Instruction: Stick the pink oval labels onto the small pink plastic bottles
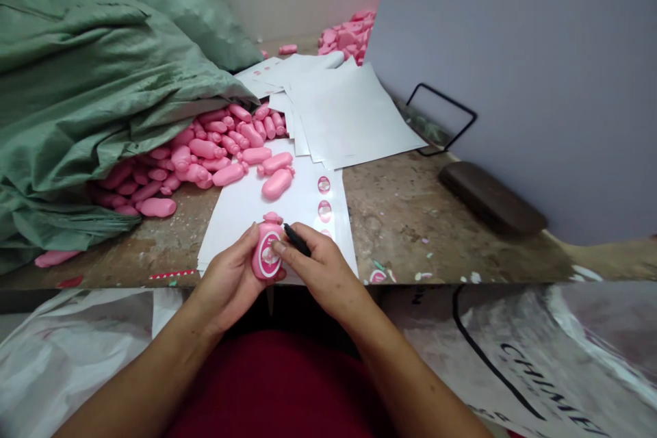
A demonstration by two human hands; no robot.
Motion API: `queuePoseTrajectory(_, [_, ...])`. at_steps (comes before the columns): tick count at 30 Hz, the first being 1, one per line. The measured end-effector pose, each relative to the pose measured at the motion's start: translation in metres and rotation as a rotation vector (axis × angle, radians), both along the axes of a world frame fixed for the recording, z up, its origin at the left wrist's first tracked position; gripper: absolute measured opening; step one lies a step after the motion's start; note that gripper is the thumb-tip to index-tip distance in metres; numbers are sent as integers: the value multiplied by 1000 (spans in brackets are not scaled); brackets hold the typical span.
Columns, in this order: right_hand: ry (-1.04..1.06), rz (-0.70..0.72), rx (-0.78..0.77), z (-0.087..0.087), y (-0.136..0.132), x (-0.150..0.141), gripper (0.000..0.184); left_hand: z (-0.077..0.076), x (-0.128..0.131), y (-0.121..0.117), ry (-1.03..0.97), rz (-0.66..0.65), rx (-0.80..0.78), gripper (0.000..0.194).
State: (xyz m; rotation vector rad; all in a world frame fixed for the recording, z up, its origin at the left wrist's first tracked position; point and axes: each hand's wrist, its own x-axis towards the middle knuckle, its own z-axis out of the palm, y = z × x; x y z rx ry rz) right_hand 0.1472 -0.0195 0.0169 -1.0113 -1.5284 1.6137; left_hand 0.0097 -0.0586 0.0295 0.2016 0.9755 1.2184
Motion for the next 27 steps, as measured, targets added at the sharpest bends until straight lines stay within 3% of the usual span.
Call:
queuePoseTrajectory(18, [-61, -20, -19, -3, 0, -3, 30, -9, 3, -2, 125, -7, 137, 23])
queuePoseTrajectory(27, [-104, -20, 16, -6, 3, -3, 29, -1, 5, -1, 131, 4, 167, 28])
